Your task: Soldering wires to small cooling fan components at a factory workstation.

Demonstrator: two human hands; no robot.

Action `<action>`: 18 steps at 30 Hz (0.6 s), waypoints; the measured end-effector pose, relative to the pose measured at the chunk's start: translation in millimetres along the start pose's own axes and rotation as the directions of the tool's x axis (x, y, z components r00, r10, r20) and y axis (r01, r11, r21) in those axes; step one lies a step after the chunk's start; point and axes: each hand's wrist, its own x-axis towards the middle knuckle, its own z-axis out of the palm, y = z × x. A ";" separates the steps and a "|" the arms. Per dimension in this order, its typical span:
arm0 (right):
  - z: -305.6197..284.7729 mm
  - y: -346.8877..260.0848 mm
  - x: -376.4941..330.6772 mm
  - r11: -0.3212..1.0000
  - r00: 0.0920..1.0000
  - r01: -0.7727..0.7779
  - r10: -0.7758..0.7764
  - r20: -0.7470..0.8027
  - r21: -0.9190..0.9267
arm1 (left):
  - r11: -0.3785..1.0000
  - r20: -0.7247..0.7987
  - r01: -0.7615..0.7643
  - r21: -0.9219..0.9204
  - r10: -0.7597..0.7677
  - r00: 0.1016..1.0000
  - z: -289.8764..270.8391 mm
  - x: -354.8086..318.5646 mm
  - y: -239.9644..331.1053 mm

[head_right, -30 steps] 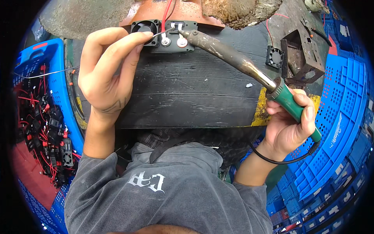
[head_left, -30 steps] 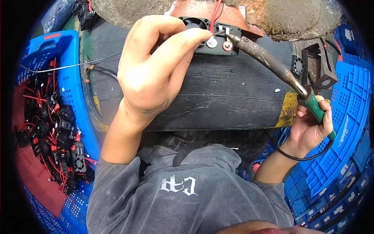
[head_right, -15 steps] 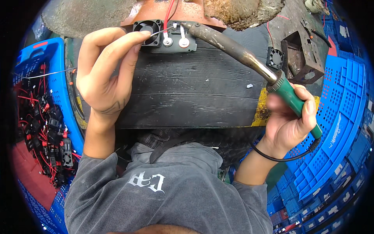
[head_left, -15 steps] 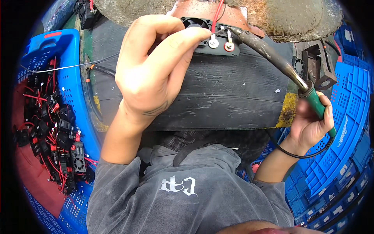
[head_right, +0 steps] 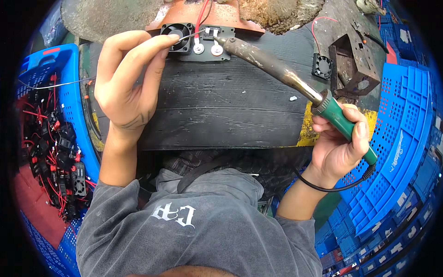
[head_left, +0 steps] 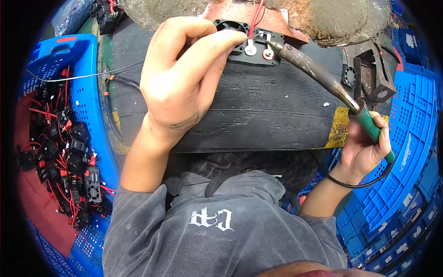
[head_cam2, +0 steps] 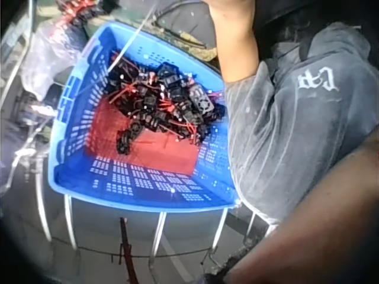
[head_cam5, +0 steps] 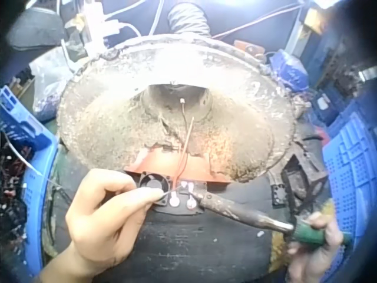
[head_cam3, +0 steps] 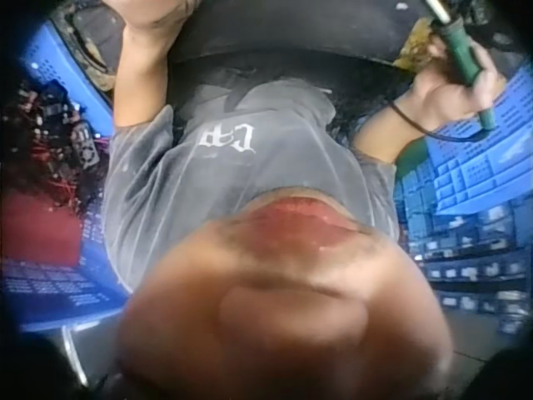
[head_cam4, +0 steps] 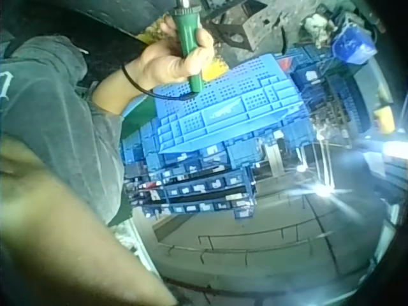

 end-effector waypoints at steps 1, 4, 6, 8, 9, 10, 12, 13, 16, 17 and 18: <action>-0.4 0.4 -1.0 1.000 1.000 0.002 -0.002 0.001 0.002 | 1.000 -0.005 -0.008 -0.002 0.008 1.000 -0.2 -0.5 -0.2; -2.0 1.3 -5.0 1.000 1.000 0.009 -0.009 0.002 -0.024 | 1.000 -0.005 -0.013 -0.003 0.013 1.000 -0.7 -0.9 2.2; -1.5 1.4 -7.3 1.000 0.999 0.005 -0.004 -0.039 0.025 | 1.000 -0.016 -0.013 -0.004 0.013 1.000 -1.2 -1.0 3.3; -4.7 2.1 -9.7 0.992 0.995 -0.017 0.029 -0.099 0.125 | 1.000 -0.029 -0.015 -0.002 0.015 0.999 -1.2 -1.2 2.9; -6.4 2.7 -10.8 0.974 0.985 -0.035 0.071 -0.154 0.223 | 1.000 -0.057 -0.018 0.006 0.018 0.998 -0.5 -0.4 1.3; -7.7 3.3 -12.4 0.973 0.986 -0.030 0.066 -0.154 0.227 | 1.000 -0.085 -0.020 0.012 0.021 0.996 0.0 -0.1 0.1; -8.7 3.6 -15.7 0.956 0.977 -0.035 0.094 -0.191 0.292 | 1.000 -0.087 0.005 0.004 -0.004 0.996 -2.7 2.2 0.9; -8.5 3.5 -18.3 0.954 0.978 -0.027 0.086 -0.188 0.300 | 0.999 -0.085 0.036 -0.012 -0.037 0.996 -3.9 3.6 1.8; -11.5 3.3 -30.6 0.944 0.963 0.023 0.068 -0.260 0.331 | 0.997 -0.099 0.069 -0.034 -0.072 0.992 -7.1 8.7 5.3; -14.9 0.9 -37.0 0.941 0.959 0.026 0.071 -0.273 0.337 | 0.996 -0.095 0.078 -0.047 -0.082 0.992 -8.4 12.5 8.7; -16.7 1.0 -44.0 0.937 0.957 0.029 0.075 -0.281 0.349 | 0.995 -0.091 0.084 -0.054 -0.089 0.992 -11.0 14.0 11.4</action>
